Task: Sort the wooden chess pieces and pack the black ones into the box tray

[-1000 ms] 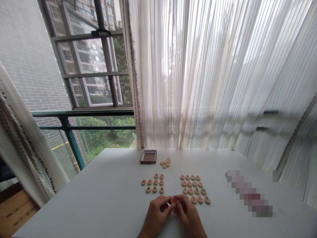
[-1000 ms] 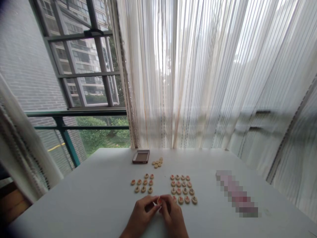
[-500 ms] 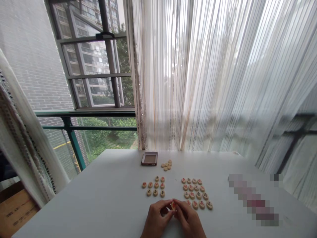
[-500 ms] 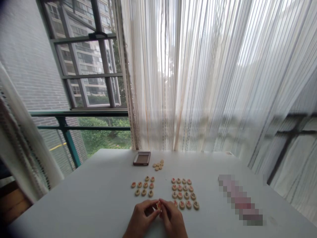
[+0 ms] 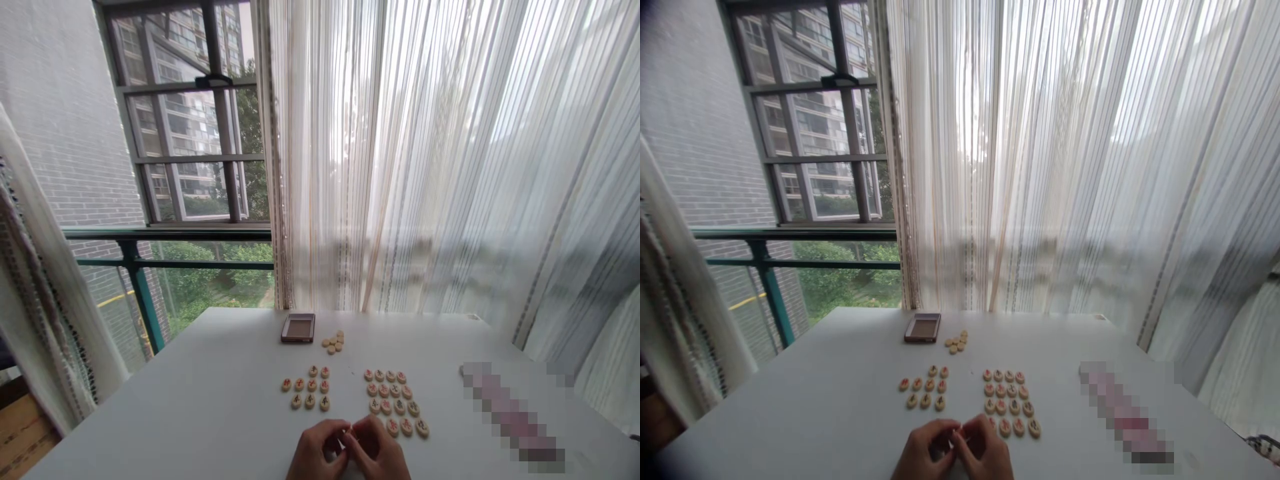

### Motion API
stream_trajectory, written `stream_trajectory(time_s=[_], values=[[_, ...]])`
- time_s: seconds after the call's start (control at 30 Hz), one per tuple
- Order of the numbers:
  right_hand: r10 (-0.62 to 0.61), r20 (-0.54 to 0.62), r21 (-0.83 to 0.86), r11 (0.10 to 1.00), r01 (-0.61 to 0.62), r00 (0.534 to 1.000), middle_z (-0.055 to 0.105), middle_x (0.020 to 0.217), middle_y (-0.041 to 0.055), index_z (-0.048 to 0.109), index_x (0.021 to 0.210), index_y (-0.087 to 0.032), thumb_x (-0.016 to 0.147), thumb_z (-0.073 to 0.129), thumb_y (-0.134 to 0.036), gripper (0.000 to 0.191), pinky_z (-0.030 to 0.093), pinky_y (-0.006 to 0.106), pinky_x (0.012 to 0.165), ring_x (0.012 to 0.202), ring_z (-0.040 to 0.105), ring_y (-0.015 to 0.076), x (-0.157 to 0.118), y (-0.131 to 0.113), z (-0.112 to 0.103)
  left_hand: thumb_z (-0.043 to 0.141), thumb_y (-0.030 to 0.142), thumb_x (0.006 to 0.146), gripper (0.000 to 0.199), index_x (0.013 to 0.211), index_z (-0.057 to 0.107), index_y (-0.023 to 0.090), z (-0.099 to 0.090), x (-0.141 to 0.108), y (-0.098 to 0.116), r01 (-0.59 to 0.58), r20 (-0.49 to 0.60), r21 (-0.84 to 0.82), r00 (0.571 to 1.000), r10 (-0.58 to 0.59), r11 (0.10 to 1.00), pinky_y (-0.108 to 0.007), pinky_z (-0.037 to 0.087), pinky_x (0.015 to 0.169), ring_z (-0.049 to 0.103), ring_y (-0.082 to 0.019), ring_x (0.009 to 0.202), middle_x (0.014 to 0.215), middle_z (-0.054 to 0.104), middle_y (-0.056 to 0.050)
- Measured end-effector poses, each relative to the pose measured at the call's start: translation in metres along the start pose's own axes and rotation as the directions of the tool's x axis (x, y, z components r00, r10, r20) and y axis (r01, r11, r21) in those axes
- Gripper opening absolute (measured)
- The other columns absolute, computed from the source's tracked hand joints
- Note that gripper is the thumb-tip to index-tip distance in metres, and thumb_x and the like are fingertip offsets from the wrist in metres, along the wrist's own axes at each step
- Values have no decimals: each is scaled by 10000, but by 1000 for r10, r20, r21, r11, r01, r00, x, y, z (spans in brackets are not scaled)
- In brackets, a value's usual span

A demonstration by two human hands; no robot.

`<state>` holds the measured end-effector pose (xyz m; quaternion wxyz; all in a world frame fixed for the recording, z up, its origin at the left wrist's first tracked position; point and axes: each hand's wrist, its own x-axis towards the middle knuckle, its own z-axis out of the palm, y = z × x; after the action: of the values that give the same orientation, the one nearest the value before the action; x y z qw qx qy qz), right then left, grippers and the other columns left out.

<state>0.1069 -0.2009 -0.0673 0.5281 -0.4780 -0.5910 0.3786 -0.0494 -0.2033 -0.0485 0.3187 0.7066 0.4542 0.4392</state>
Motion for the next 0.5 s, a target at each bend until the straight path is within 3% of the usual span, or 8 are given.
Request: stream_trajectory(time_s=[0.27, 0.5], values=[[36, -20, -18, 999, -36, 999, 639, 561, 5, 584, 671, -211, 775, 599, -752, 550, 441, 235, 495, 515, 598, 161, 2, 11, -1, 691, 177, 755, 234, 981, 749, 183, -1, 1, 8, 38, 69, -12, 997, -37, 999, -203, 529, 641, 683, -170, 695, 827, 770, -48], [1, -11, 50, 999, 0, 1000, 721, 721, 49, 660, 834, -236, 830, 498, -760, 548, 552, 284, 575, 621, 697, 214, 0, 9, 0, 696, 306, 819, 259, 1047, 728, 187, -2, 2, 1, 26, 38, 13, 999, -27, 1000, -214, 543, 669, 686, -175, 710, 855, 770, -63]])
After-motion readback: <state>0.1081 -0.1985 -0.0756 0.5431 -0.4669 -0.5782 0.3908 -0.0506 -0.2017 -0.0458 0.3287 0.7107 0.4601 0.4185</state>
